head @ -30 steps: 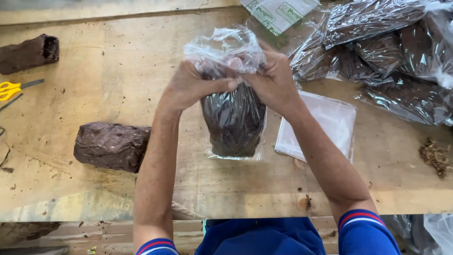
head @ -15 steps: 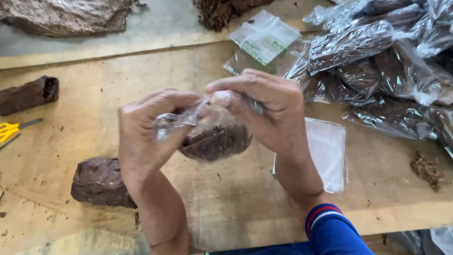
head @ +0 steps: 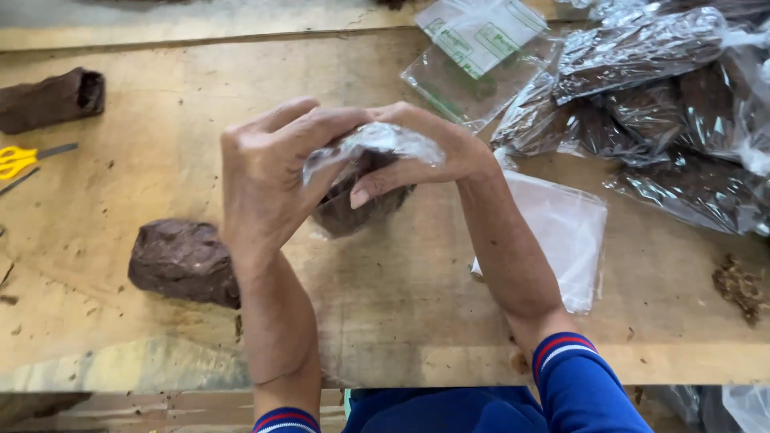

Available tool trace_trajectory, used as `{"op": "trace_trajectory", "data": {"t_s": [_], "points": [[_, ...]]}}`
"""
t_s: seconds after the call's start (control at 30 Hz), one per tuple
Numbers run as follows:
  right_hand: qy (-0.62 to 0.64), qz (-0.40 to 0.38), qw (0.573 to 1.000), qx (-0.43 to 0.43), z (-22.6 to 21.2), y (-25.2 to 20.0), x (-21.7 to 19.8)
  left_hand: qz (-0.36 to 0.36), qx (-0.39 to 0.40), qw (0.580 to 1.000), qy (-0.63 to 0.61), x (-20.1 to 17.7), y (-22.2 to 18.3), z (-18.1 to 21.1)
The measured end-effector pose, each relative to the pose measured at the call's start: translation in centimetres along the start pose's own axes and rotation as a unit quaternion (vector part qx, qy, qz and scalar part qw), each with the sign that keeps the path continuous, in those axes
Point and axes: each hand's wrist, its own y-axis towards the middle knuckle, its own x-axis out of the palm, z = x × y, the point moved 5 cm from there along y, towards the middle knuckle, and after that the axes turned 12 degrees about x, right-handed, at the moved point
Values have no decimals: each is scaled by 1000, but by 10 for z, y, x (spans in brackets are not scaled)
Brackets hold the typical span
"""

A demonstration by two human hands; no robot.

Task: The person places dark brown rectangular food blocks into clear plastic bags, seals each bag, and sets it aside. The process is repeated for several blocks on a wooden worktable.

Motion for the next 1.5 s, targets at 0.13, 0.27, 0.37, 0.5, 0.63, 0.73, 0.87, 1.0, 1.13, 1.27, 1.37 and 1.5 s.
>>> {"op": "trace_trajectory", "data": {"t_s": [0.13, 0.27, 0.37, 0.5, 0.63, 0.73, 0.87, 1.0, 1.13, 1.27, 1.37, 1.5], "points": [[14, -23, 999, -26, 13, 12, 18, 30, -15, 999, 12, -2, 5, 7], [-99, 87, 991, -17, 29, 10, 28, 85, -24, 996, 6, 2, 0, 0], [-60, 104, 993, 8, 30, 10, 19, 63, -64, 996, 22, 2, -13, -9], [-27, 174, 984, 14, 0, 3, -5, -90, -192, 977, 18, 4, -10, -18], [20, 296, 952, 71, 10, -9, -19, -133, -257, 957, -13, 30, -5, -32], [191, 460, 864, 73, 17, -21, -29, -78, -298, 951, -12, 29, 4, -31], [283, 280, 917, 22, 9, -7, -18, 31, -295, 955, -22, 34, 5, -34], [468, 168, 868, -2, 31, -9, -13, 57, -315, 947, -5, 41, 3, -36], [520, 131, 844, -18, 38, -20, -15, 87, -273, 958, 12, 38, 7, -25], [550, 122, 824, -69, 34, -2, -2, 231, -271, 911, -206, 37, 7, -18], [576, 117, 801, -112, 34, 15, 7, 273, -232, 915, -185, 47, 6, -22], [610, 198, 751, -157, 48, 27, 10, 249, -154, 954, 63, 53, 13, -22]]}}
